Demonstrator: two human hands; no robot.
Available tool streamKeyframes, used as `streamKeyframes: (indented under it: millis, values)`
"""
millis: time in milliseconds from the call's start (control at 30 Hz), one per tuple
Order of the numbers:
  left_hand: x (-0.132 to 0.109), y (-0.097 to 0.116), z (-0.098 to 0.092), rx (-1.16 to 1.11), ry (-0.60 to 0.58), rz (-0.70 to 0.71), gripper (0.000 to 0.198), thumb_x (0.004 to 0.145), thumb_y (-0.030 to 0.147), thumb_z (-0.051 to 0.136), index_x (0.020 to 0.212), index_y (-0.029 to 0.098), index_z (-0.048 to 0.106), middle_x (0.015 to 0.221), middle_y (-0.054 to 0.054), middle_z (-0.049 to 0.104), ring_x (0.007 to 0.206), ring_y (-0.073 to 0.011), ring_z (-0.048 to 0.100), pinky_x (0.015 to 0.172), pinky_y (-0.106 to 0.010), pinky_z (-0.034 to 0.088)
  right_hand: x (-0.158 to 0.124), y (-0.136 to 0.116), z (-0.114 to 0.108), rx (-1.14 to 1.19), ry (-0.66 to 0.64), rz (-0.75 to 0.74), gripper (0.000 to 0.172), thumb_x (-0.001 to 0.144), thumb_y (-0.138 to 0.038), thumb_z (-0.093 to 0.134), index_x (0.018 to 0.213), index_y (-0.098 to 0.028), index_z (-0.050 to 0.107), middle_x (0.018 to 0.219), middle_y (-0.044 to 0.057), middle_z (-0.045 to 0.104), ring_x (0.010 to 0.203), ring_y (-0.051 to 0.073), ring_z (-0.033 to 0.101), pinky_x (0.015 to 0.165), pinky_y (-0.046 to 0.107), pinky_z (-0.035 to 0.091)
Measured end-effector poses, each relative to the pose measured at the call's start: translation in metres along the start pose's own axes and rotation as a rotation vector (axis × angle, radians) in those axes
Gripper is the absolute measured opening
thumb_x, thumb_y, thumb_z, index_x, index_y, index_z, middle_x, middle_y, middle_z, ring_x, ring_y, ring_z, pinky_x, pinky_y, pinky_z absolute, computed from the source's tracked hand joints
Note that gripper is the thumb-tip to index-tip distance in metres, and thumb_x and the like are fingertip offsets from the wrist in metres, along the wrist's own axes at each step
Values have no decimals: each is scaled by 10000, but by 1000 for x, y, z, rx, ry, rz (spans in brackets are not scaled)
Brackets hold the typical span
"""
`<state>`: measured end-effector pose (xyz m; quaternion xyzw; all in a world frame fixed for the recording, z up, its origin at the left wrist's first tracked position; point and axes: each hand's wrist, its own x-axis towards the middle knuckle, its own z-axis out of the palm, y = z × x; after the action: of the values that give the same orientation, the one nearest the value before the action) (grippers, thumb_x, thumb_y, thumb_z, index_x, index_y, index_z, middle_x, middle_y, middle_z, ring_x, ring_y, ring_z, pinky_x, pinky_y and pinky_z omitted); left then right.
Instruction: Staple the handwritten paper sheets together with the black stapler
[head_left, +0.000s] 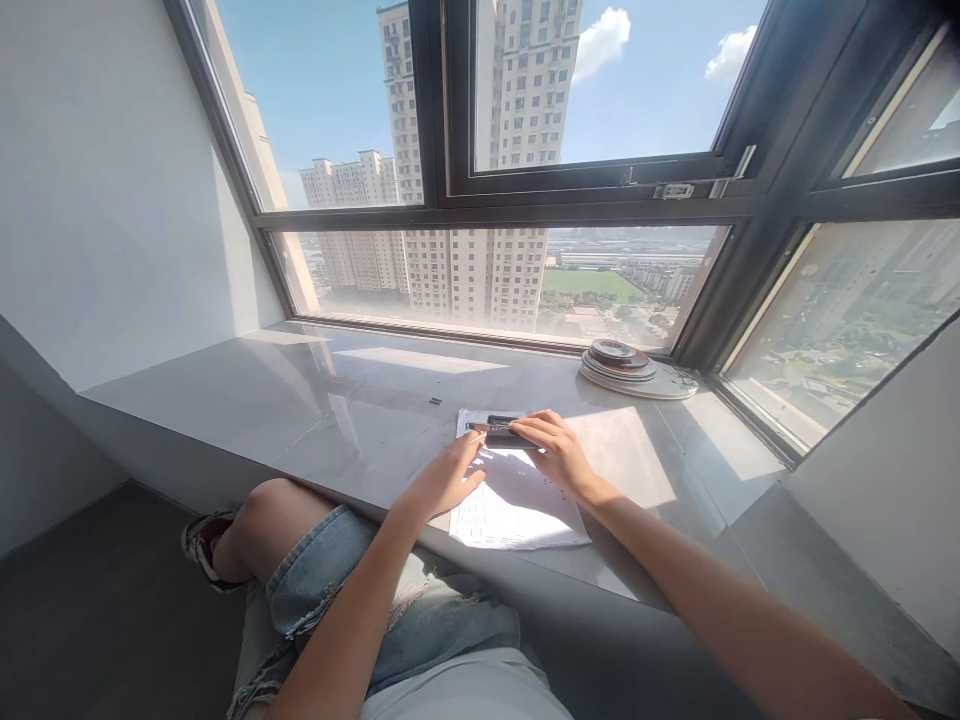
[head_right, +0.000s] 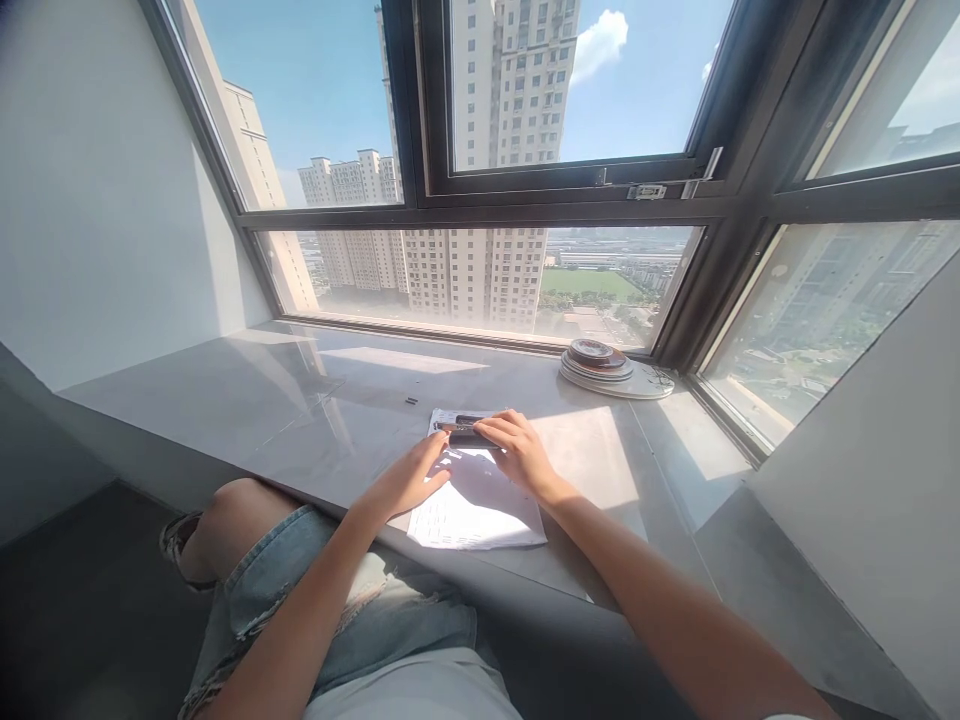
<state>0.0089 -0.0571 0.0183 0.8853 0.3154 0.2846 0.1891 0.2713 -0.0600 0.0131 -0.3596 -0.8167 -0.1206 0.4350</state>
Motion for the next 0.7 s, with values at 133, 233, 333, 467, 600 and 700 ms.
streamKeyframes:
  millis: [133,233,333,467,600,700]
  values:
    - [1,5,-4,-13,-21,4,511,937,200,572,1430,270,457,1319,-100,609,1224,-261,604,1063,-401,504,3,-5,-3,-37,-27,-52,374,982,-128,513,1287,-268,676,1172,69,755,1034,245,642,900,450,524]
    - [1,6,-4,-17,-24,-6,457,936,213,568,1386,258,499,1247,-97,631,1152,-266,627,1004,-395,533,4,-8,-4,-73,-65,-69,375,1000,-149,506,1313,-285,661,1206,69,745,1066,241,640,922,446,506]
    - [1,3,-2,-14,-21,0,497,945,224,557,1435,261,476,1268,-99,625,1151,-267,627,996,-396,537,4,-10,-5,-114,-106,-105,380,1004,-137,507,1310,-304,658,1230,51,739,1062,224,642,945,434,482]
    - [0,-1,1,0,-19,14,532,953,238,559,1474,276,453,1311,-92,613,1179,-267,614,1022,-404,523,3,-10,-7,-133,-134,-154,395,1002,-111,492,1300,-312,655,1256,35,730,1101,219,628,964,438,455]
    - [0,-2,1,9,-22,17,528,960,242,550,1478,273,456,1327,-89,606,1216,-271,596,1039,-405,512,4,-10,-9,-147,-125,-154,397,1006,-88,450,1277,-288,659,1246,41,733,1122,227,616,951,448,441]
    - [1,-2,1,5,-28,21,509,965,237,538,1468,270,467,1288,-90,617,1208,-267,597,1028,-407,520,6,-10,-10,-150,-105,-149,393,1006,-83,445,1267,-284,660,1237,38,737,1092,222,618,932,440,439]
